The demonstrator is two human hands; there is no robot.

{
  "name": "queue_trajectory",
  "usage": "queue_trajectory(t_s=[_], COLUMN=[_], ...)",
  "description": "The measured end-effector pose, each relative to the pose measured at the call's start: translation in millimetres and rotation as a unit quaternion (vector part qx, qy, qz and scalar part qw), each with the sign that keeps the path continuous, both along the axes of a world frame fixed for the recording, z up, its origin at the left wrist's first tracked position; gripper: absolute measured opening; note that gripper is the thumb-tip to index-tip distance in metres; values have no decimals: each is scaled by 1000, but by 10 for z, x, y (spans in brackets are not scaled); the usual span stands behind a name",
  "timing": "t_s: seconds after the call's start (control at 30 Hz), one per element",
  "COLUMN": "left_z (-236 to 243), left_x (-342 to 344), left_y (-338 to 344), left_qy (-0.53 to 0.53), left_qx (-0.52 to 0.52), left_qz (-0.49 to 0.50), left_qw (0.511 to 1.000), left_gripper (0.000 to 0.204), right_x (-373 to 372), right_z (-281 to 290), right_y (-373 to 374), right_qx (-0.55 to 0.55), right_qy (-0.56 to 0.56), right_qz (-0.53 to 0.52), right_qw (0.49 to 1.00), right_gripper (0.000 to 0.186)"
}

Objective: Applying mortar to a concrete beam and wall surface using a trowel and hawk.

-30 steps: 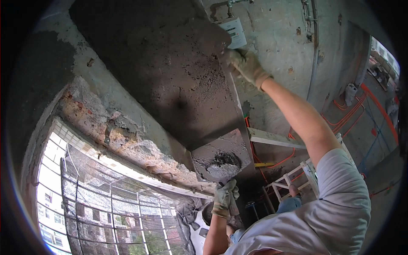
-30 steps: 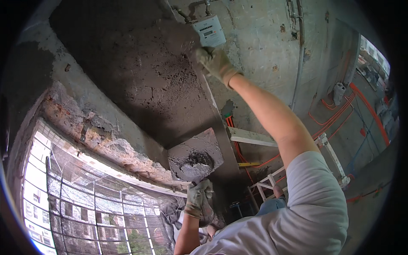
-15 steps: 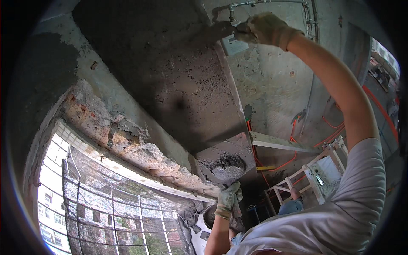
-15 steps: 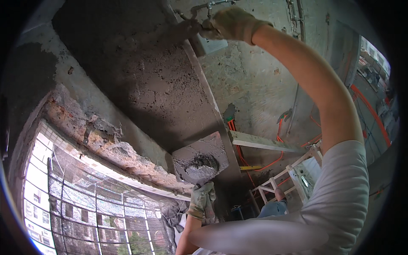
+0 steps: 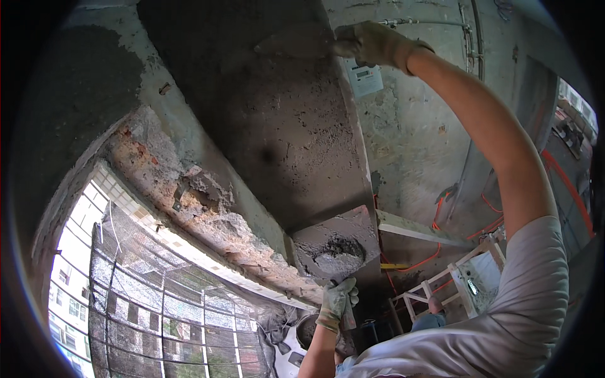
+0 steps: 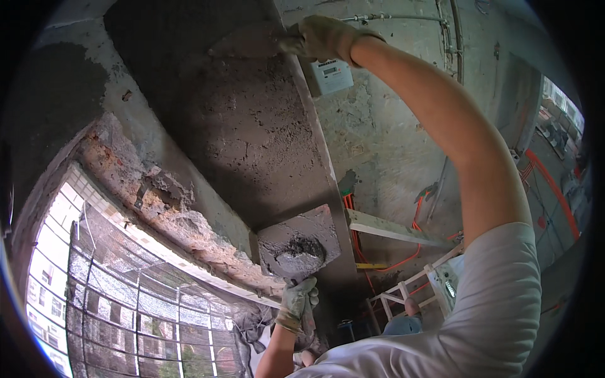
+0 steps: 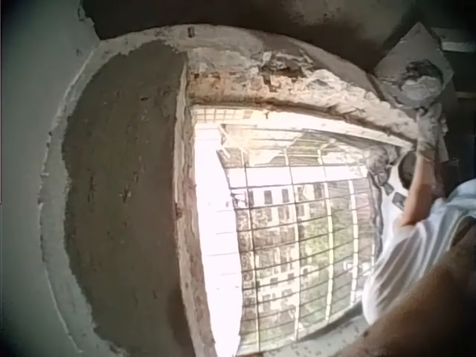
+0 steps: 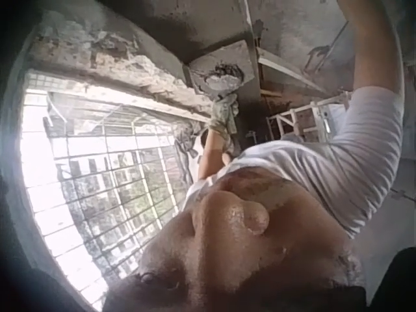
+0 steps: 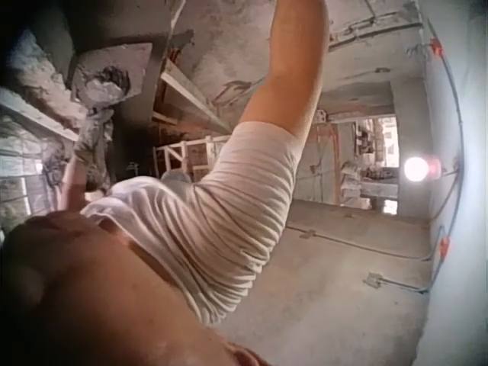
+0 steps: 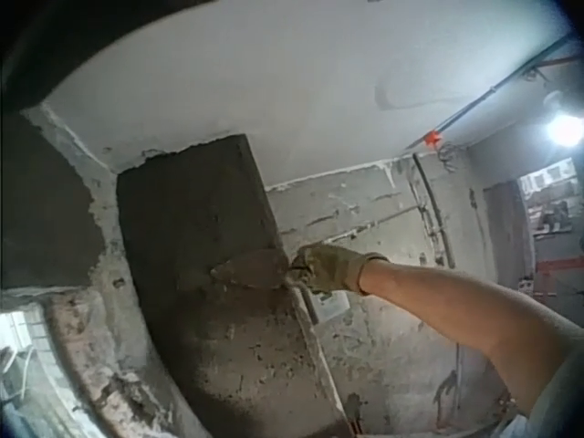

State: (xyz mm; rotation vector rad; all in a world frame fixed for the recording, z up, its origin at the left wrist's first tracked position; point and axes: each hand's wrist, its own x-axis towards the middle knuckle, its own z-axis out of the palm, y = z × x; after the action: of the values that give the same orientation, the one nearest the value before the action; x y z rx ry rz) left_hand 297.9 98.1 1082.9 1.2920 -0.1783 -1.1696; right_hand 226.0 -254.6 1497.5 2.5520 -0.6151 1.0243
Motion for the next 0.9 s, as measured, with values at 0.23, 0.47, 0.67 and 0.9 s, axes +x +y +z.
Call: queue_trajectory(t_s=[0.23, 0.47, 0.67, 0.9], left_z=[-86, -184, -8, -58], left_x=[22, 44, 13, -4], left_y=[83, 9, 45, 145], left_qy=[-22, 8, 4, 20], left_qx=[-37, -11, 0, 3], left_qz=[23, 11, 0, 29], left_qw=[999, 1000, 1000, 999], left_gripper=[13, 13, 11, 11], right_x=[-353, 84, -310, -107], right_z=[134, -13, -51, -1706], right_y=[-266, -139, -344, -124], right_qx=[352, -5, 381, 441], right_qy=[-41, 60, -76, 9], right_qz=[79, -8, 75, 208], right_qw=[932, 998, 918, 873], right_gripper=[46, 40, 54, 44])
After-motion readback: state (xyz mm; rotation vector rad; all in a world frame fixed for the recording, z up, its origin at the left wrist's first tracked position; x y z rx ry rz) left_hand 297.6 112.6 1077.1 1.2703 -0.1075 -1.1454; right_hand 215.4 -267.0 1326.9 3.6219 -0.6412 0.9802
